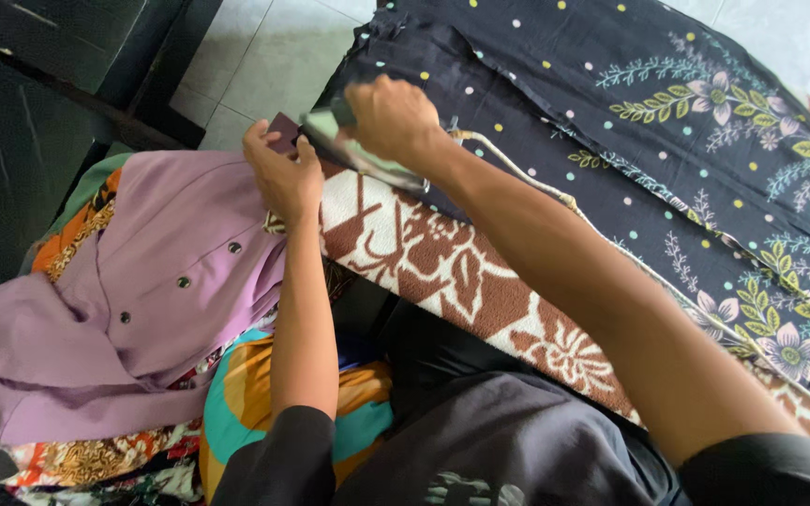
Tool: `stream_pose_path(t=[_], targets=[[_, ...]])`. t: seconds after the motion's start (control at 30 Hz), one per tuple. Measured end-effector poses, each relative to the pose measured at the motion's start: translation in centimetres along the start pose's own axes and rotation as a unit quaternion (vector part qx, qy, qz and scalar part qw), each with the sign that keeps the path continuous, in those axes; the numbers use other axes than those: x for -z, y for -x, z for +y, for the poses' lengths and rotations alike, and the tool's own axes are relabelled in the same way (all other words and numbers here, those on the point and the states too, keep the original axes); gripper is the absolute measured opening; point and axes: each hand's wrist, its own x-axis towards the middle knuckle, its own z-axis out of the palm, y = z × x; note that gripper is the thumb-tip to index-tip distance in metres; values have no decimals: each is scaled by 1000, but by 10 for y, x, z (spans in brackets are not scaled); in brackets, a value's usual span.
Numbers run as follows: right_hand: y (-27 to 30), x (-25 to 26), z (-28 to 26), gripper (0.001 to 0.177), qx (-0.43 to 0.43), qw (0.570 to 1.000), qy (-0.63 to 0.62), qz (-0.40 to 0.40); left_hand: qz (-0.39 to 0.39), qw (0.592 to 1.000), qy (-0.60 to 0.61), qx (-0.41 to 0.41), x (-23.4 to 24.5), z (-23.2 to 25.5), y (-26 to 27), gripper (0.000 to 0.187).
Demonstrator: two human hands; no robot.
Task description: The person irons a dark floral-patterned garment laid on a patterned cloth on the floor. They use a steam iron in their right hand and hold the fabric with their left hand, moving the iron back and forth across the surface.
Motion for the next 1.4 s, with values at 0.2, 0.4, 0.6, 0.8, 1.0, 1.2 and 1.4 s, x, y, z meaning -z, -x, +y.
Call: stream_pose_path(t=[0.2, 0.4, 0.6, 0.8, 1.0, 1.2, 1.4], targets=[[7, 7, 1, 51, -39, 999, -1, -21, 1, 996, -59, -64, 2, -3, 4, 37], [-19, 18, 53, 51, -142, 983, 9, 116, -26, 995, -96, -31, 7, 15, 5, 26], [12, 32, 80, 55, -140, 986, -4, 93, -30, 995, -70, -61, 7, 16, 9, 17], [19, 35, 75, 57, -154, 987, -1, 52, -25, 987, -127, -93, 6, 14, 8, 12], [-10, 34, 107, 54, -186, 972, -13, 141, -27, 983, -139, -121, 3, 11, 10, 13], [10, 37, 115, 57, -181, 977, -7, 114, -36, 980, -158, -119, 1, 9, 8, 13], [11, 35, 102, 58, -189, 980, -18, 68, -35, 978, -158, -130, 0, 8, 9, 13]])
